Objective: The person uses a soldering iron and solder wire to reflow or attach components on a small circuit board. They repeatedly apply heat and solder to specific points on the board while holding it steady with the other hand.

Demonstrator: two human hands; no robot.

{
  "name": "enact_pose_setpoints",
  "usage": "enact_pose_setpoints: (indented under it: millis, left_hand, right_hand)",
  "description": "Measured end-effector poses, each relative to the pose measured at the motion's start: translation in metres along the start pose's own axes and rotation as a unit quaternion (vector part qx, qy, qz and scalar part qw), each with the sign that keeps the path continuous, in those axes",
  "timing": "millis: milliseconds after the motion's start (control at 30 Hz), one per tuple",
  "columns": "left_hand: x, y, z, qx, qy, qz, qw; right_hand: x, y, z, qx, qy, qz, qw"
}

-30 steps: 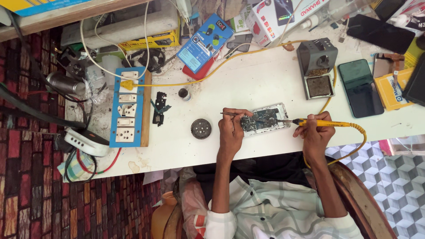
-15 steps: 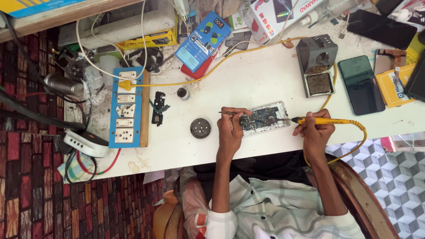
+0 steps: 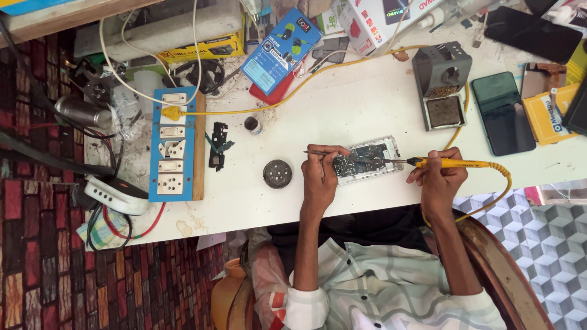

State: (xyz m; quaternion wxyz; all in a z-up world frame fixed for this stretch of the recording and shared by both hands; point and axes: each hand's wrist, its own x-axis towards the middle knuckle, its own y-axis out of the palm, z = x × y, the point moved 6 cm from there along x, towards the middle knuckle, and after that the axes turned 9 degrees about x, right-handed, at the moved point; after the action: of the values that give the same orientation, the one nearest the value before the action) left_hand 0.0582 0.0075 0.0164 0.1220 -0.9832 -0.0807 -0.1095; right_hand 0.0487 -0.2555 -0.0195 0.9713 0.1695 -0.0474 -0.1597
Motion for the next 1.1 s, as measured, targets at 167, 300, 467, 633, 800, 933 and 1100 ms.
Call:
enact_pose_setpoints:
  millis: [167,300,467,633,800,933,1100]
  left_hand:
    - [0.000,0.001,0.002,0.003,0.005,0.004,1.000]
    - [0.000,0.001,0.003,0.007,0.002,0.005,1.000]
    - [-0.001,0.000,0.001,-0.008,0.016,0.003,1.000]
    - [-0.001,0.000,0.001,0.004,-0.001,0.005,1.000]
    - [-0.001,-0.002,-0.007,-0.001,0.046,-0.008,0.999]
    - [-0.002,-0.002,-0.001,0.001,0.006,-0.002,1.000]
    - [-0.002,-0.001,-0.002,-0.002,0.014,-0.003,1.000]
  right_hand:
    - [0.002,-0.001,-0.002,0.007,-0.004,0.001,1.000]
    - [0.002,-0.002,-0.002,0.005,-0.010,0.010,1.000]
    - [0.001,-0.004,-0.004,0.008,-0.006,0.009,1.000]
    - [0.001,-0.004,-0.005,0.032,-0.007,0.014,0.999]
    - [0.003,-0.004,-0.004,0.026,-0.007,0.011,1.000]
    - [0.001,-0.003,-0.004,0.017,-0.006,0.012,1.000]
    - [0.001,-0.001,-0.002,0.006,-0.011,0.016,1.000]
